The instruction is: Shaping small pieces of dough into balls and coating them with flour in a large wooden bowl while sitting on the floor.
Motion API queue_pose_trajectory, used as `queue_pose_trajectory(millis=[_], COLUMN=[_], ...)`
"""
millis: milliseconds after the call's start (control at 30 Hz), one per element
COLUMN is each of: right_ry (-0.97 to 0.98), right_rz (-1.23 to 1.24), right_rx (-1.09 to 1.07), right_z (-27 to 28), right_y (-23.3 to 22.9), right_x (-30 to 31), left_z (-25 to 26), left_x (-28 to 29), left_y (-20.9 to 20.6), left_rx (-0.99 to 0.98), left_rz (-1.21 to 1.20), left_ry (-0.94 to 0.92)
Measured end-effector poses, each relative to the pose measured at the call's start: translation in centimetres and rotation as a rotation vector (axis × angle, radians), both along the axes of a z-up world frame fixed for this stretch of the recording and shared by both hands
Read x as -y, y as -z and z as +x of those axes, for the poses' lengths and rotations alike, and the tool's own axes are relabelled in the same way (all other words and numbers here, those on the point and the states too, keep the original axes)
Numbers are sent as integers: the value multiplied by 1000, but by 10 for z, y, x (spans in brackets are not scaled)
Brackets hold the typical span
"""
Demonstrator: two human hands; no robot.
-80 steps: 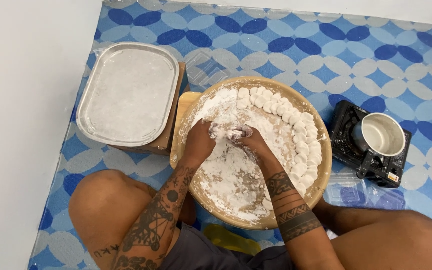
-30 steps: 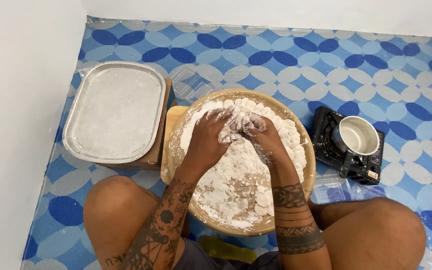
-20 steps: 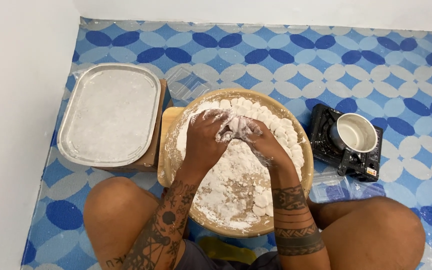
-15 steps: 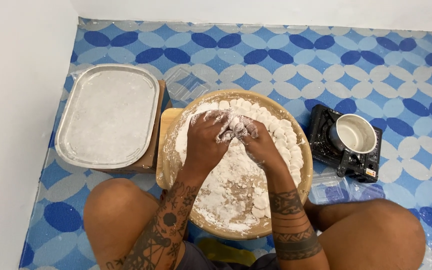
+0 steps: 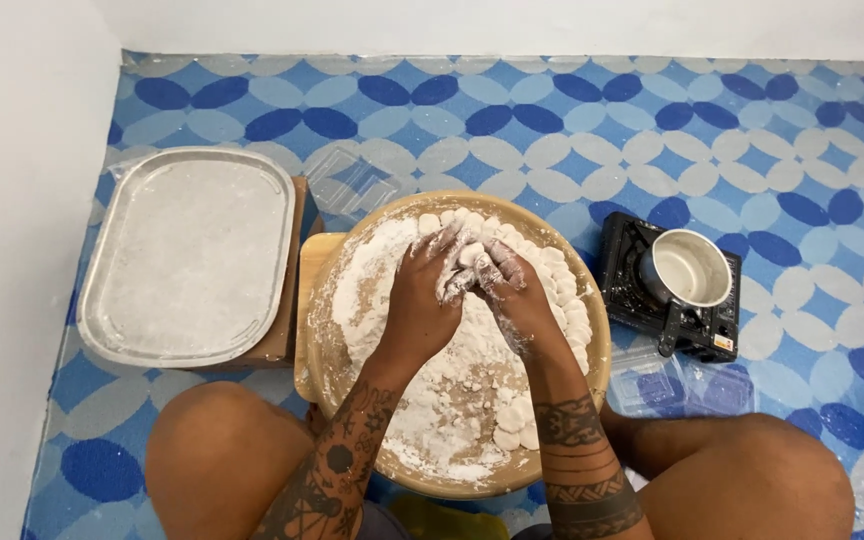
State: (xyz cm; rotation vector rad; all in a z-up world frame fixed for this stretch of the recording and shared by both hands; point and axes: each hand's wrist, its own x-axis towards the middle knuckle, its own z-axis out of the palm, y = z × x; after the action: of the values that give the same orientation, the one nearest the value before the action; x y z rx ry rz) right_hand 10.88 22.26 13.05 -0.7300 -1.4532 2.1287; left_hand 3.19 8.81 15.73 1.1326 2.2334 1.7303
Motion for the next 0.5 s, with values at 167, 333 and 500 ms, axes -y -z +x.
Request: queue_pose_trajectory(millis=[167,333,500], right_ry=[-50,-41,-56], right_rz=[159,222,391], right_rx=[-106,-57,-166], right_z=[1,12,-2], right_y=[3,38,-2], right_x=[-7,-4,22], left_z=[-2,-4,-3], left_x=[-2,-3,-1], left_y=[7,31,28], left_rx=[450,549,479], left_rz=[97,101,92], left_ry=[178,240,137])
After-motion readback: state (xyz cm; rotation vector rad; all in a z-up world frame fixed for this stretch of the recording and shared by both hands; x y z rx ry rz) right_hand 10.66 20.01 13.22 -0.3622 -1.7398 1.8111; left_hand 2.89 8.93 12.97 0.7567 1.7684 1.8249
